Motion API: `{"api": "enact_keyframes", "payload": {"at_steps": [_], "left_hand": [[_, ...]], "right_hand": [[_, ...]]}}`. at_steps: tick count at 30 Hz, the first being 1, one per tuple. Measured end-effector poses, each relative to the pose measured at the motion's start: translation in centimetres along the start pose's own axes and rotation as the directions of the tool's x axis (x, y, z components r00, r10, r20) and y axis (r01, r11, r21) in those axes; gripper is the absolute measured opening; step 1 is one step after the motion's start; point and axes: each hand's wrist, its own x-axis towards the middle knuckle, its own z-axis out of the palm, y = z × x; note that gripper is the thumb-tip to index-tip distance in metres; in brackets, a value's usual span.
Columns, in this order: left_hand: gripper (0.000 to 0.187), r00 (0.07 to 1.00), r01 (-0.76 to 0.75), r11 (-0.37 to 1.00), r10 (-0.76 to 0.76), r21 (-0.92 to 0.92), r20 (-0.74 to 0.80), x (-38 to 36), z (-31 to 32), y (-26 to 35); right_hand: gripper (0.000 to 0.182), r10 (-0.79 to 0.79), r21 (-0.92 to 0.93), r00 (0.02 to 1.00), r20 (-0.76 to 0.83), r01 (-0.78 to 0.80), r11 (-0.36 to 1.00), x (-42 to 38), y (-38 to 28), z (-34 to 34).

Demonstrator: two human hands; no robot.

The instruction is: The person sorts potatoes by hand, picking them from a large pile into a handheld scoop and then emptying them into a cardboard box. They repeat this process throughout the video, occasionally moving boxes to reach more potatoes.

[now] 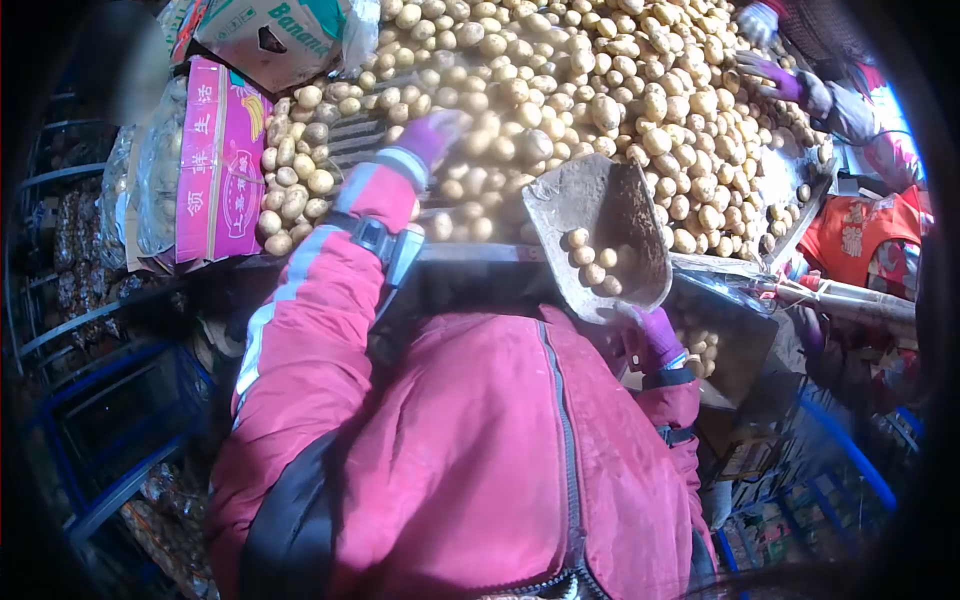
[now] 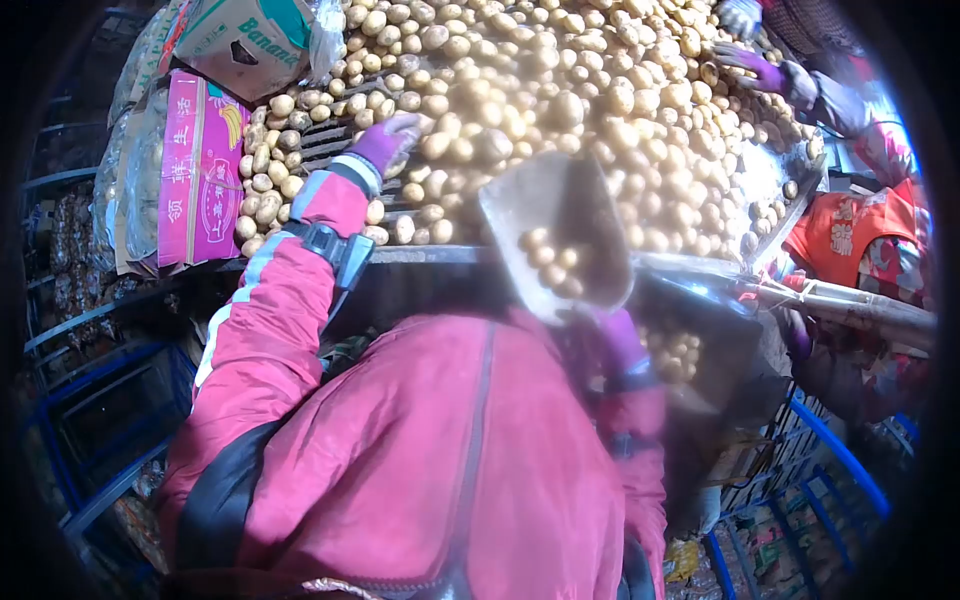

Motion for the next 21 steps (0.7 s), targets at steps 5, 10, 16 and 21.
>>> {"api": "enact_keyframes", "payload": {"at_steps": [5,10,16,21], "left_hand": [[0.03,0.975,-0.08,0.995,0.09,0.056,-0.203,-1.8,-0.8,1.6],[0.045,0.897,-0.423,0.804,0.436,0.418,0.07,-2.3,6.4,4.9],[0.05,0.944,-0.324,0.832,0.317,0.45,0.093,0.8,10.3,4.3],[0.04,0.946,0.103,0.93,0.018,-0.352,0.324,1.5,6.8,6.6]], "right_hand": [[0.022,-0.129,-0.022,0.991,-0.027,0.128,0.992,0.4,1.8,-0.6],[0.045,0.12,0.293,0.992,-0.041,-0.102,0.951,-0.2,1.6,-0.6],[0.043,0.175,0.375,0.984,-0.033,-0.15,0.915,-0.9,2.7,-0.2],[0.042,0.089,0.445,0.995,-0.054,-0.056,0.894,-0.5,2.2,0.9]]}}
